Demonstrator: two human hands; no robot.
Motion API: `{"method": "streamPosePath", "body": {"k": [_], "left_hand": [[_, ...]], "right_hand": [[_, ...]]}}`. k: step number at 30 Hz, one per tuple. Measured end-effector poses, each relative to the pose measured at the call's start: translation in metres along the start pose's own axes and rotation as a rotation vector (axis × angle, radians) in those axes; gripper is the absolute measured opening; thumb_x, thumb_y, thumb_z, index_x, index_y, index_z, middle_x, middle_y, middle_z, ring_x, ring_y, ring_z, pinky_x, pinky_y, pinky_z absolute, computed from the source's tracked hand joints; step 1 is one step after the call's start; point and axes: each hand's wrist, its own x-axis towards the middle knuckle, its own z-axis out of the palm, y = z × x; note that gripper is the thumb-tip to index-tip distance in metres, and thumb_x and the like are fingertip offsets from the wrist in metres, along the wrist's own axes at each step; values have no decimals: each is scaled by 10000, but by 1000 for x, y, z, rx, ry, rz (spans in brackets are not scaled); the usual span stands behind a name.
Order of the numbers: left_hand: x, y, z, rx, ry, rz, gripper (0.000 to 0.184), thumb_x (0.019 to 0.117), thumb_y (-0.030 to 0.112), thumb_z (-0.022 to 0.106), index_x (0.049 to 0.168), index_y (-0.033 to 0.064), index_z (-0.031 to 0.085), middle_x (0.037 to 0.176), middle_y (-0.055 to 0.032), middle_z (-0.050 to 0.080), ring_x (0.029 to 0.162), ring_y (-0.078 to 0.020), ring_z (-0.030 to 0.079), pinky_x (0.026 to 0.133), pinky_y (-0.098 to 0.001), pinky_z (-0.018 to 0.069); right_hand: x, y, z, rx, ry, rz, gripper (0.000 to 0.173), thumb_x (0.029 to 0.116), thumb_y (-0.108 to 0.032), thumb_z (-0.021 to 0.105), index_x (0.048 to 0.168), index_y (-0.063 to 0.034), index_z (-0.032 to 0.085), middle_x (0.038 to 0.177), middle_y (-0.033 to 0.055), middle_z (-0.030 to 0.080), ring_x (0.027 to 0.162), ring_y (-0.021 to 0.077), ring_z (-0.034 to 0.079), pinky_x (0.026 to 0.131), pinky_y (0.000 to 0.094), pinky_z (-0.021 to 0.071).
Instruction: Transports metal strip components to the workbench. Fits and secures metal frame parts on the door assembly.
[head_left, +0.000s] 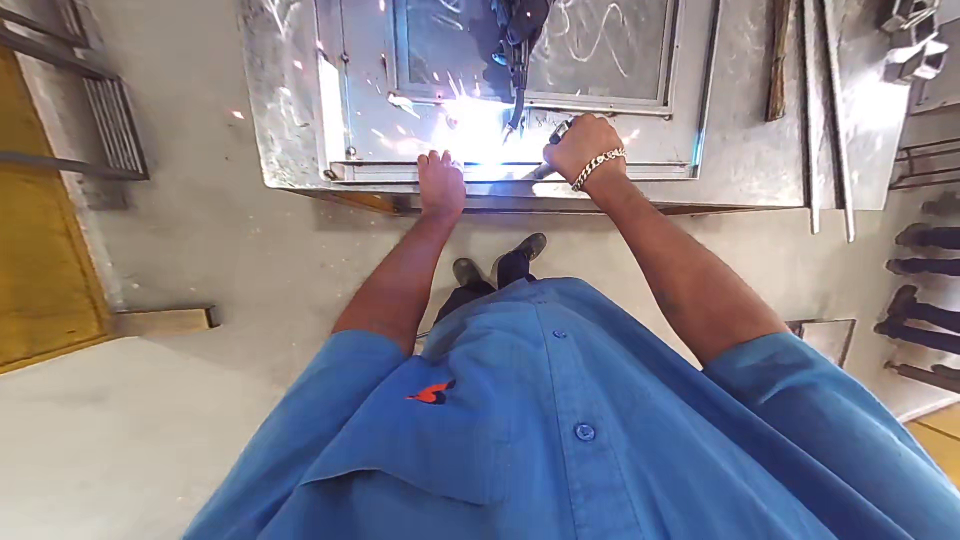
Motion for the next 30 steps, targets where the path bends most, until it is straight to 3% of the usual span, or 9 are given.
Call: {"method": "streamPosePath", "body": {"k": [16, 19, 30], "left_hand": [[1, -1, 0, 2, -1, 10, 284, 981, 131, 620, 1218, -5, 695, 1378, -226, 617, 1301, -434, 546, 1100, -585, 404], [1, -4, 1, -26, 24, 48, 291, 977, 121, 635, 1227, -22, 677, 1309, -245, 633, 1246, -457, 566, 1072, -614, 416], [1, -3, 0, 1, 1, 31, 293, 981, 128, 617, 1219, -31, 679, 1354, -250, 620, 1285, -453, 550, 1080, -597, 411]], "right_hand": [[3, 4, -1, 18, 7, 24, 479, 846, -536, 622, 920, -69, 698, 1003, 170, 717, 989, 353, 710, 739, 603, 545], [4, 4, 0, 26, 8, 19, 490, 828, -543, 622, 941, -73, 699, 1015, 167, 717, 994, 354, 706, 734, 608, 542], [-3, -6, 3, -18, 13, -2, 470, 842, -535, 617, 913, -76, 693, 985, 165, 717, 969, 347, 713, 714, 590, 547]]}}
